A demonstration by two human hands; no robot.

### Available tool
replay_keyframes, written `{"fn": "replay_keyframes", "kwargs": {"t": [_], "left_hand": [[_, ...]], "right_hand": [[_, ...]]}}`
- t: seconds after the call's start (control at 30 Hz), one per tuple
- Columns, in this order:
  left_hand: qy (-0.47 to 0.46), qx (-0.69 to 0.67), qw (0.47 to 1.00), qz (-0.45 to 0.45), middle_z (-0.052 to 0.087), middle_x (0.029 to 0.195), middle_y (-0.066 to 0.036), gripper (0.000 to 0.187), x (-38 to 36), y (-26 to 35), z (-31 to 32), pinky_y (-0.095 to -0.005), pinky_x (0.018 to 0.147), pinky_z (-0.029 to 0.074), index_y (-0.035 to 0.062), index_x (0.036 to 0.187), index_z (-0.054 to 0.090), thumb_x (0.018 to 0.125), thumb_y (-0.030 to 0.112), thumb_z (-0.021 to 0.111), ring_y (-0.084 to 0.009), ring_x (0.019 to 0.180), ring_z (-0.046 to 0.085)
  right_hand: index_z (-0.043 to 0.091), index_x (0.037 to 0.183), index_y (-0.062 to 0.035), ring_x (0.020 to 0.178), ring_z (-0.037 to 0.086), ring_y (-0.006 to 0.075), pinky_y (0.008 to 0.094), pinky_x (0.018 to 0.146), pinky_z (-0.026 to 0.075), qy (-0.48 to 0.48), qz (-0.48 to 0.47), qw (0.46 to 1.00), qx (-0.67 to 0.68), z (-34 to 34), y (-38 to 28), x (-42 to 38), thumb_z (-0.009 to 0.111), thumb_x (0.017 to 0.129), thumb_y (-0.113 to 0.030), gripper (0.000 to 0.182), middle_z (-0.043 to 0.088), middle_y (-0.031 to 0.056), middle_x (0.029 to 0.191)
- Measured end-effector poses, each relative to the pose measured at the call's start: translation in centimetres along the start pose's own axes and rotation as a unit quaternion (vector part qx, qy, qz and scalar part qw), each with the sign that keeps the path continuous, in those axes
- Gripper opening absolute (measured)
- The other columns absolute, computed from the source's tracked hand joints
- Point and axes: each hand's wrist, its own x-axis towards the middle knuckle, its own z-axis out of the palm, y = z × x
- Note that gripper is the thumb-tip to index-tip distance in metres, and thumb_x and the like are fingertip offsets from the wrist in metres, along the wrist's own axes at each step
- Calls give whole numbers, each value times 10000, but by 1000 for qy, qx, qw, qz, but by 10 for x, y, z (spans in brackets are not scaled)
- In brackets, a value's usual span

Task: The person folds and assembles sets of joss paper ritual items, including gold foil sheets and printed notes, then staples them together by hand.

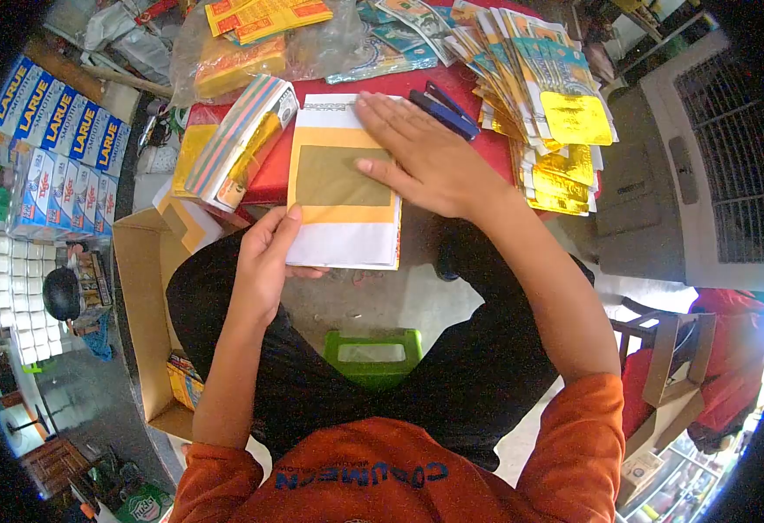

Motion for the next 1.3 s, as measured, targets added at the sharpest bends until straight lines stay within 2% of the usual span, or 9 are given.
{"fn": "replay_keyframes", "kwargs": {"t": [0.13, 0.23, 0.47, 0.73, 0.97, 1.03, 1.17, 1.23, 1.3], "left_hand": [[2, -10, 1000, 6, 720, 942, -92, 362, 0, 0, 0, -269, 589, 610, 3, 1148, 623, 1082, 340, 510, -152, 712, 714], [-7, -12, 1000, -1, 716, 951, -87, 364, 0, 0, -1, -272, 595, 613, 0, 1161, 623, 1084, 337, 507, -147, 726, 711], [21, 4, 1000, 17, 713, 945, -83, 349, 0, 1, 9, -269, 591, 609, 0, 1150, 620, 1094, 318, 488, -139, 728, 708], [15, 55, 983, 176, 710, 919, -116, 329, 10, 4, 35, -257, 584, 603, -17, 1145, 577, 1111, 286, 455, -137, 744, 711], [26, 62, 975, 214, 715, 879, -132, 310, 36, 17, 49, -279, 585, 610, -28, 1119, 582, 1105, 263, 475, -153, 710, 714], [31, 92, 983, 158, 712, 927, -135, 343, 30, 19, 44, -271, 587, 617, -27, 1150, 569, 1108, 295, 457, -164, 718, 716], [70, 158, 969, 174, 715, 920, -120, 335, 9, 2, 33, -271, 556, 607, -24, 1184, 572, 1108, 282, 459, -160, 723, 720], [84, 156, 967, 182, 708, 903, -85, 307, 3, -2, 35, -241, 594, 566, -26, 1188, 598, 1102, 248, 489, -107, 731, 685], [77, 311, 900, 297, 648, 724, -126, 257, -3, 5, 36, -284, 584, 490, -3, 1181, 634, 1073, 215, 553, -118, 626, 610]], "right_hand": [[246, 1605, -26, 1550, 227, 327, 428, 1273, 168, 4, 2, 1000, -11, -15, -18, -7, 379, 1083, -413, 663, 276, 188, 1655], [286, 1575, 10, 1510, 310, 355, 439, 1256, 221, 37, -29, 999, -7, -17, -34, -13, 422, 1072, -450, 695, 333, 224, 1617], [282, 1574, 18, 1505, 315, 365, 462, 1245, 245, 35, -21, 999, -4, -12, -32, -17, 432, 1082, -374, 647, 336, 224, 1614], [292, 1570, 21, 1504, 312, 374, 470, 1248, 228, 113, 10, 993, 26, -23, -27, -15, 442, 1078, -357, 638, 347, 244, 1600], [331, 1539, 58, 1486, 330, 409, 480, 1234, 250, 190, 58, 980, 14, -22, -17, -7, 433, 1075, -330, 614, 352, 277, 1585], [342, 1520, 81, 1484, 334, 410, 481, 1230, 256, 201, 61, 978, -4, -15, -14, -4, 431, 1074, -344, 622, 362, 283, 1576], [360, 1504, 84, 1476, 349, 402, 475, 1226, 265, 202, 53, 978, -17, -4, -19, -3, 425, 1076, -360, 620, 373, 290, 1566], [355, 1511, 82, 1478, 349, 396, 473, 1229, 258, 208, 52, 977, -10, -16, -18, -4, 426, 1076, -354, 620, 373, 284, 1569], [363, 1518, 61, 1481, 347, 393, 468, 1234, 246, 272, 84, 958, 34, -28, -14, -4, 441, 1069, -311, 588, 378, 274, 1571]]}}
